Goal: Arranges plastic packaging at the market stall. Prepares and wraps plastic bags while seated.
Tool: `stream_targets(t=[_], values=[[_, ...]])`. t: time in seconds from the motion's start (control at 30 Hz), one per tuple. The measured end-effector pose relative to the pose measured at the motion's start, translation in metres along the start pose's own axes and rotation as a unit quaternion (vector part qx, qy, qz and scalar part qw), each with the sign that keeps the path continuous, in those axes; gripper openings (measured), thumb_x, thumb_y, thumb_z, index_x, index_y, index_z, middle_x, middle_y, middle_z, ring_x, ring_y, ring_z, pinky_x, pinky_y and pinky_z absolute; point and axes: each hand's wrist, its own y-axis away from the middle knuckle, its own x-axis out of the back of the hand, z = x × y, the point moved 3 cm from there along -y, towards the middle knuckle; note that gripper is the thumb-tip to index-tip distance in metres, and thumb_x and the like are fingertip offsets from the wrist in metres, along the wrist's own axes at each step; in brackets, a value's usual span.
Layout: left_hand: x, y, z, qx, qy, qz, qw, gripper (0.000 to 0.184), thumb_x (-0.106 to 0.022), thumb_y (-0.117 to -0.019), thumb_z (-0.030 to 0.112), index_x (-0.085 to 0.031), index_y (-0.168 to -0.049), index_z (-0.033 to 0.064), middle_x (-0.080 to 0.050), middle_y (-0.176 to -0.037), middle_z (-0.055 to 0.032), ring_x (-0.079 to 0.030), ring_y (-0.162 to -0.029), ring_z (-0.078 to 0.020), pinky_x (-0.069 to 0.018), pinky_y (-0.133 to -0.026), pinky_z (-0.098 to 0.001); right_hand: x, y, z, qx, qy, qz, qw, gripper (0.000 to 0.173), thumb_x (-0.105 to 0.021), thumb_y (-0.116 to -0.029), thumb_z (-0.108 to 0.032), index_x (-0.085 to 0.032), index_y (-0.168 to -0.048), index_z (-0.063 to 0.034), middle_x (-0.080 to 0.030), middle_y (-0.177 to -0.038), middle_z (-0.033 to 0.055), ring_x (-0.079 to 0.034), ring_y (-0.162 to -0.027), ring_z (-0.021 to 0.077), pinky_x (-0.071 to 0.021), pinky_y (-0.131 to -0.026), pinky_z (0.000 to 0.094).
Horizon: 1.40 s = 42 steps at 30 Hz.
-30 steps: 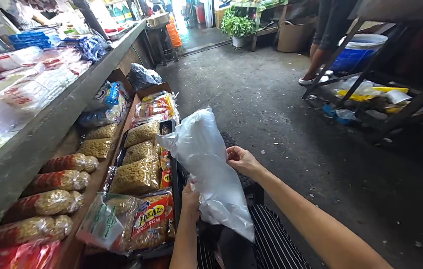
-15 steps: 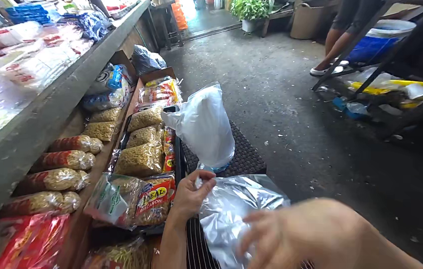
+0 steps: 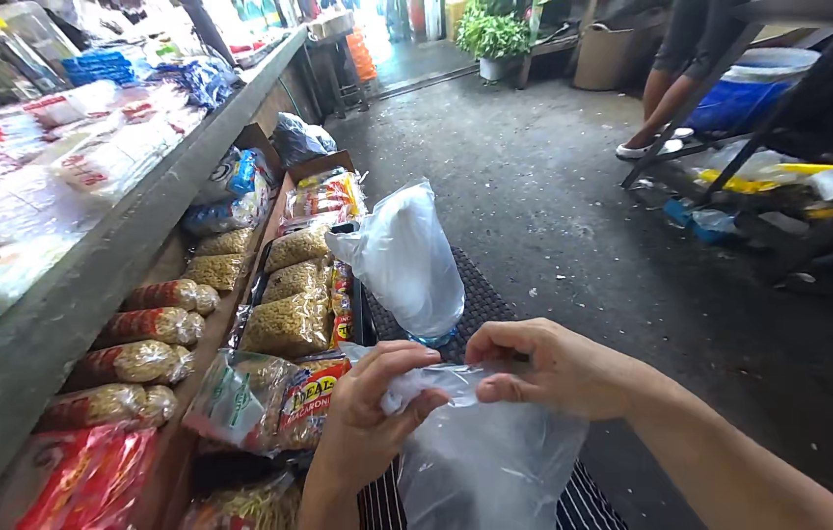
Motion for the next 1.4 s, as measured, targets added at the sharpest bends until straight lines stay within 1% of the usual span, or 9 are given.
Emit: stream_targets(t=[0.07, 0.2, 0.43, 0.57, 0.83, 1.0, 1.17, 1.3, 1.4], values=[[-0.001, 0.000, 0.003, -0.009, -0.022, 0.005, 1.000, 0.030, -0.075, -0.0933, 0.018, -0.068, -0.121, 0.0114, -0.070, -0.120, -0.0004, -0.065, -0.114, -0.0073, -0.0554, -0.097, -0.0225, 0.002, -0.006, 0.004, -0.012, -0.051, -0.048, 0.997, 0.043, -0.060, -0.1011, -0.045, -0.069, -0.113, -0.0053, -0.065, -0.084, -0.0042, -0.056, -0.073, -0.0064, -0.0472, -0.068, 0.0132], [0.000, 0.000, 0.003, -0.002, -0.054, 0.013, 0.998, 0.032, -0.075, -0.0937, 0.021, -0.068, -0.123, 0.0104, -0.070, -0.121, 0.0003, -0.065, -0.110, -0.0039, -0.0548, -0.094, -0.0188, 0.000, -0.007, 0.000, 0.083, -0.131, -0.008, 0.988, 0.021, -0.067, -0.0988, -0.023, -0.068, -0.098, -0.0022, -0.066, -0.085, -0.0065, -0.058, -0.079, -0.0098, -0.0483, -0.071, 0.0077], [-0.003, 0.005, -0.005, 0.100, 0.082, 0.089, 0.988, 0.012, -0.075, -0.0913, 0.012, -0.075, -0.103, 0.0139, -0.075, -0.100, 0.0063, -0.070, -0.090, -0.0010, -0.0584, -0.081, -0.0176, 0.002, -0.004, -0.005, 0.164, -0.115, 0.123, 0.972, 0.021, -0.066, -0.1000, -0.025, -0.068, -0.099, -0.0045, -0.068, -0.091, -0.0063, -0.063, -0.086, -0.0059, -0.0541, -0.079, 0.0120], [-0.004, 0.002, -0.007, 0.091, 0.152, 0.099, 0.979, 0.017, -0.072, -0.0923, 0.006, -0.075, -0.108, 0.0122, -0.076, -0.104, 0.0027, -0.071, -0.095, -0.0043, -0.0586, -0.086, -0.0205, 0.002, -0.008, 0.002, 0.126, -0.147, 0.109, 0.975, 0.020, -0.061, -0.1032, -0.024, -0.067, -0.104, -0.0053, -0.067, -0.088, -0.0097, -0.061, -0.080, -0.0080, -0.0519, -0.073, 0.0102], [-0.010, -0.003, -0.012, 0.095, 0.136, 0.128, 0.978, 0.006, -0.069, -0.0964, 0.019, -0.072, -0.102, 0.0182, -0.072, -0.091, 0.0119, -0.066, -0.076, 0.0052, -0.0555, -0.069, -0.0119, 0.003, -0.011, 0.007, 0.100, -0.114, 0.065, 0.986, 0.011, -0.071, -0.0920, -0.013, -0.067, -0.097, -0.0042, -0.069, -0.091, -0.0056, -0.063, -0.087, -0.0065, -0.0525, -0.081, 0.0112], [-0.006, -0.002, -0.017, 0.062, 0.109, 0.079, 0.989, 0.023, -0.072, -0.0938, 0.009, -0.071, -0.115, 0.0157, -0.072, -0.110, 0.0076, -0.068, -0.100, -0.0017, -0.0564, -0.089, -0.0184, 0.014, -0.018, 0.016, 0.137, -0.154, 0.083, 0.975, 0.016, -0.070, -0.0962, -0.020, -0.068, -0.098, -0.0050, -0.068, -0.094, -0.0065, -0.064, -0.089, -0.0034, -0.0555, -0.082, 0.0153], [-0.008, -0.004, -0.020, 0.150, 0.074, 0.108, 0.980, 0.017, -0.075, -0.0888, 0.007, -0.074, -0.105, 0.0115, -0.075, -0.100, 0.0057, -0.070, -0.090, -0.0018, -0.0591, -0.081, -0.0192, 0.013, -0.019, 0.015, 0.207, -0.191, 0.087, 0.956, 0.010, -0.069, -0.0972, -0.017, -0.067, -0.100, -0.0073, -0.068, -0.100, -0.0056, -0.065, -0.098, -0.0004, -0.0554, -0.088, 0.0179], [-0.008, -0.006, -0.025, 0.094, 0.144, 0.107, 0.979, 0.016, -0.074, -0.0910, 0.006, -0.074, -0.105, 0.0128, -0.074, -0.103, 0.0018, -0.070, -0.097, -0.0064, -0.0584, -0.087, -0.0219, 0.013, -0.018, 0.021, 0.084, -0.180, 0.055, 0.979, 0.021, -0.069, -0.0969, -0.021, -0.067, -0.108, -0.0044, -0.067, -0.090, -0.0091, -0.062, -0.083, -0.0059, -0.0533, -0.077, 0.0133], [-0.010, -0.007, -0.024, 0.095, 0.120, 0.108, 0.982, 0.011, -0.073, -0.0929, 0.013, -0.073, -0.104, 0.0158, -0.073, -0.099, 0.0072, -0.069, -0.090, -0.0002, -0.0574, -0.081, -0.0168, 0.014, -0.019, 0.022, 0.048, -0.137, 0.056, 0.988, 0.021, -0.068, -0.0983, -0.027, -0.070, -0.097, -0.0054, -0.064, -0.076, -0.0111, -0.056, -0.069, -0.0112, -0.0473, -0.064, 0.0076]])
